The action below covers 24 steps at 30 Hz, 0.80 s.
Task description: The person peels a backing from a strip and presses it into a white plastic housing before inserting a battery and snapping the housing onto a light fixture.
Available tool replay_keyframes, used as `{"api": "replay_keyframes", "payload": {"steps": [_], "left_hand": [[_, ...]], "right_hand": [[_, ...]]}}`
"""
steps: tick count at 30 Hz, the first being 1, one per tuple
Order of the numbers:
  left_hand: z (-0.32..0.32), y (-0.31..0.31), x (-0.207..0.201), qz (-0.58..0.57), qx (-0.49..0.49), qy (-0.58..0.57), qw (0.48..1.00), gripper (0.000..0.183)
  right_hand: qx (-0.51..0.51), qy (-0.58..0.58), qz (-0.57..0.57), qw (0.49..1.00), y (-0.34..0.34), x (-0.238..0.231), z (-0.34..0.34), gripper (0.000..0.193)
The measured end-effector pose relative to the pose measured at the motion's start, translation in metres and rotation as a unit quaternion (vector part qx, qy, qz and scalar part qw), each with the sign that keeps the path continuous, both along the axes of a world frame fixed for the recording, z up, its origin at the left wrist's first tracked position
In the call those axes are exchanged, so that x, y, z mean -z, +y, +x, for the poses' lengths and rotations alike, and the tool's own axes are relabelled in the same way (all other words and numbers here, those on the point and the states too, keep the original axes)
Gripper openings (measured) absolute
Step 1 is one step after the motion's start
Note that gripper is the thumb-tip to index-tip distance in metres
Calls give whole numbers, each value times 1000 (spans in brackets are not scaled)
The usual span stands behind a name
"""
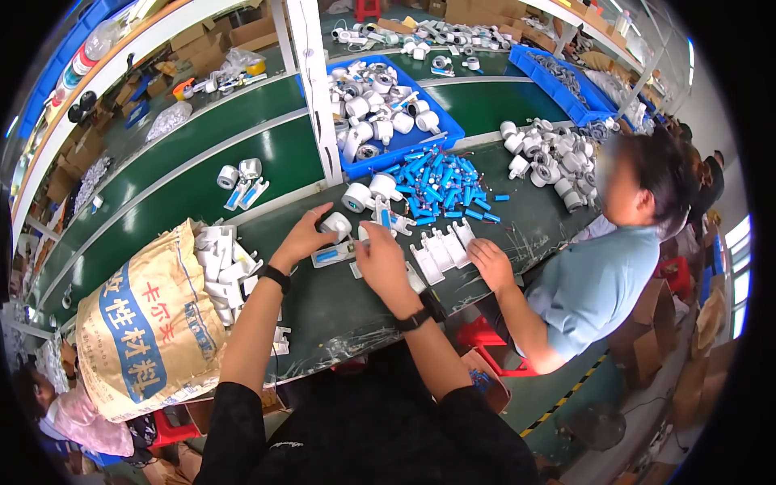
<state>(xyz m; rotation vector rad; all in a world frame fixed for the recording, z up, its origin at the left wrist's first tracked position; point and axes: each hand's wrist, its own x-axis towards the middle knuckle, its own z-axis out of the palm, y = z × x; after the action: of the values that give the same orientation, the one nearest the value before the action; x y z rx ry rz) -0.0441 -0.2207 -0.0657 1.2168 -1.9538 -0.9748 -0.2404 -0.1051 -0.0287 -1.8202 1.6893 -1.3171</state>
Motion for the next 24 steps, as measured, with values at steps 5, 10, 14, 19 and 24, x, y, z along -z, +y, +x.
{"api": "replay_keyframes", "payload": {"steps": [5, 10, 14, 19, 24], "left_hand": [[-3, 13, -12, 38, 26, -36, 998, 65], [41, 19, -28, 29, 16, -68, 997, 57], [50, 26, -50, -29, 29, -200, 979, 57], [-7, 29, -69, -159, 92, -144, 972, 45], [-89, 42, -60, -291, 179, -142, 929, 46]], "right_hand": [[50, 124, 105, 986, -6, 11, 40, 42], [68, 116, 68, 989, -3, 40, 54, 32], [52, 184, -50, 980, 18, 32, 61, 18], [-34, 24, -2, 999, 34, 37, 67, 26], [-45, -75, 45, 995, 43, 46, 59, 36]]}}
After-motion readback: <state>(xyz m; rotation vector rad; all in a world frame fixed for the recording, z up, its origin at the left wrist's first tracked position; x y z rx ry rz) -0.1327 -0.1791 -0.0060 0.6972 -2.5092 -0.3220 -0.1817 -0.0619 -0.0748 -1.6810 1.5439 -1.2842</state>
